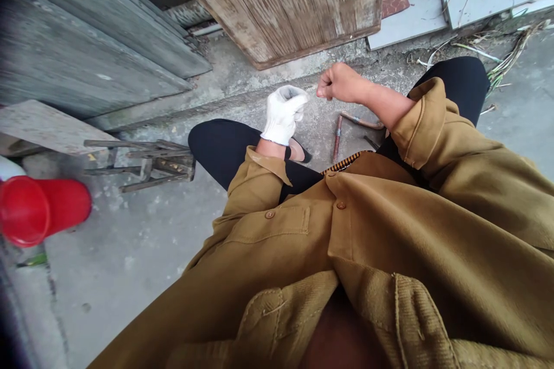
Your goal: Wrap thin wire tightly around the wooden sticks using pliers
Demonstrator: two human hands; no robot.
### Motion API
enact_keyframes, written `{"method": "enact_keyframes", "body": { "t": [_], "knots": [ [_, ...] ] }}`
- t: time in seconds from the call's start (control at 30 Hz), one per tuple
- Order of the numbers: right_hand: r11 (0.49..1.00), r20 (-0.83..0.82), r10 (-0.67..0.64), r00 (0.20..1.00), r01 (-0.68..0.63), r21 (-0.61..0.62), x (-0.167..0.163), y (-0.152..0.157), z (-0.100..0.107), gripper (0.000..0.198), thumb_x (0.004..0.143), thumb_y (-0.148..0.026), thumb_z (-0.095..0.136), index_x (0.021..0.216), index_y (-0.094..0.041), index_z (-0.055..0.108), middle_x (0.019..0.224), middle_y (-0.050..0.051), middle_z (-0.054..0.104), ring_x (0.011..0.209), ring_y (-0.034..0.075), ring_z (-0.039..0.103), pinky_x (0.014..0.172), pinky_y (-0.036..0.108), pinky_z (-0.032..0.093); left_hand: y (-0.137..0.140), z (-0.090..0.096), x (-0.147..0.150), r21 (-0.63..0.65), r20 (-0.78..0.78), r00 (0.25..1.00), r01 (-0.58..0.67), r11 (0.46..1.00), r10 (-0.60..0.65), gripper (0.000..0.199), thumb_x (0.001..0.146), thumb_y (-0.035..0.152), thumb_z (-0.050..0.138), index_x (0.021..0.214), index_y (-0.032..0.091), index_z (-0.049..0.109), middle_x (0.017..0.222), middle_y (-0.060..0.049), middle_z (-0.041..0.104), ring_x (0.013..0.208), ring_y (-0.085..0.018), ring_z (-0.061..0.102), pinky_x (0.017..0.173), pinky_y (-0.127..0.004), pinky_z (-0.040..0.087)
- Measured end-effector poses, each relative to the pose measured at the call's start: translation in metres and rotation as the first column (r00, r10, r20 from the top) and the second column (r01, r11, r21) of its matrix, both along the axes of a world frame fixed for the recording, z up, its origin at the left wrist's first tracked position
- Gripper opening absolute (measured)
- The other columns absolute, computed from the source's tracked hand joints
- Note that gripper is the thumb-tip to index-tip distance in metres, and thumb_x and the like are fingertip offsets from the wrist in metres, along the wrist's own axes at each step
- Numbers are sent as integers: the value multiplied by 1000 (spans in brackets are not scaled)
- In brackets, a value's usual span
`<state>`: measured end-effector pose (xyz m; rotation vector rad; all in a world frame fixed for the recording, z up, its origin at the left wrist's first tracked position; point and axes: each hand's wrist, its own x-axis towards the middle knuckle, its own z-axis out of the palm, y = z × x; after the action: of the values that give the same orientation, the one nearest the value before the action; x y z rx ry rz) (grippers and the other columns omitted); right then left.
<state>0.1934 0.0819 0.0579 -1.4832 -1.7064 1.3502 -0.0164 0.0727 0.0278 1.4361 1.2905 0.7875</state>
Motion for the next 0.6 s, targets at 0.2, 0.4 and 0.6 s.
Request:
{"method": "enact_keyframes", "body": {
  "t": [0.2, 0.4, 0.6],
  "knots": [
    [941, -256, -119, 959, 28, -336, 1, -2, -1, 36, 73, -30, 95, 66, -21, 61, 59, 1, 59, 61, 16, 57, 68, 34, 54, 2, 2, -2, 65, -17, 1000, 8, 998, -7, 8, 80, 25, 75, 82, 21, 69, 70, -1, 67, 63, -12, 61, 58, -25, 51],
    [992, 24, 19, 1000, -22, 126, 0, -1, 10, 14, 81, -22, 82, 72, -23, 70, 79, 3, 72, 88, 22, 66, 85, 36, 53, 3, -2, -1, 46, -39, 999, 17, 999, -16, 6, 80, 24, 72, 83, 19, 69, 72, -1, 69, 67, -12, 64, 63, -25, 54],
    [917, 391, 208, 897, -317, 240, 0, -4, 9, 17, 93, -31, 69, 85, -21, 80, 97, 8, 78, 101, 29, 71, 91, 40, 51, 0, 5, 4, 104, -132, 988, 96, 990, -82, 6, 79, 15, 72, 80, 17, 66, 76, -1, 72, 74, -13, 66, 72, -26, 55]
  ]
}}
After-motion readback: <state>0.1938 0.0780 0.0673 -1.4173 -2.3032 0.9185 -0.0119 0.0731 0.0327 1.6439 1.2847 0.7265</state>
